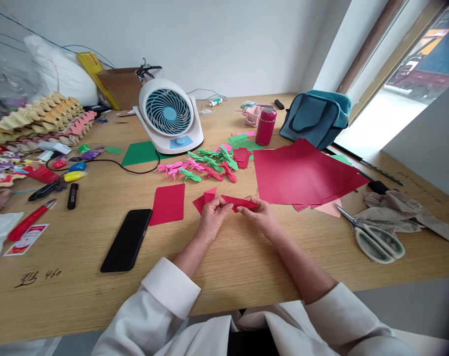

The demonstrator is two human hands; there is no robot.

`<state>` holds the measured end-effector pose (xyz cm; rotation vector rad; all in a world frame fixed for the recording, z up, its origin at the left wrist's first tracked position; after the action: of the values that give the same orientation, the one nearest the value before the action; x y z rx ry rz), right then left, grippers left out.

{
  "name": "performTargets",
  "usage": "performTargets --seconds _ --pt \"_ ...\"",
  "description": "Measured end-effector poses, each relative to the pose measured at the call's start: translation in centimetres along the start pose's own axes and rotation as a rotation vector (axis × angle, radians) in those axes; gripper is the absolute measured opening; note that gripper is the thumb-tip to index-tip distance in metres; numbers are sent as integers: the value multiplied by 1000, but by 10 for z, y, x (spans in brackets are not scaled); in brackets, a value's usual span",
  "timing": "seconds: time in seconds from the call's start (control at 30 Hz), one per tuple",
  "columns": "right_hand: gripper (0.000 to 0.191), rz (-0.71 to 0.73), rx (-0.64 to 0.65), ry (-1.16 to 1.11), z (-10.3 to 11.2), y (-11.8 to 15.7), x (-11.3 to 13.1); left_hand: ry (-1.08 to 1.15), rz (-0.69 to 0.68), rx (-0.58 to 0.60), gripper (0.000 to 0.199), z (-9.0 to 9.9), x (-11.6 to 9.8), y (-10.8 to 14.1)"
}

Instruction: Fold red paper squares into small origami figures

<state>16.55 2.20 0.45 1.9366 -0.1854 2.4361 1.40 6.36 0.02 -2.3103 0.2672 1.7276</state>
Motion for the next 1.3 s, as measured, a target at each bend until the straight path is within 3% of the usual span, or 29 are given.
performTargets --seconds 0.6,0.83,1.3 --pt "41 -36 -35 -83 3 -1 4 270 83 0 34 1 17 0" --pt "32 39 116 -213 -13 -3 -3 362 128 -73 40 0 16 1" --pt "27 -1 43 -221 -7 -1 4 558 214 -92 37 -7 16 3"
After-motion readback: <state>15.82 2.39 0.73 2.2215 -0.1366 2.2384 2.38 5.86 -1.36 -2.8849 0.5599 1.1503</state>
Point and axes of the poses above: each hand's wrist, its own y-axis away from the middle knuckle, its own z-axis out of the back of the hand, x = y × z, the point moved 5 cm from there along -y, towards the middle knuckle, and after that the axes turned 14 degrees about y, right-handed, at the moved point
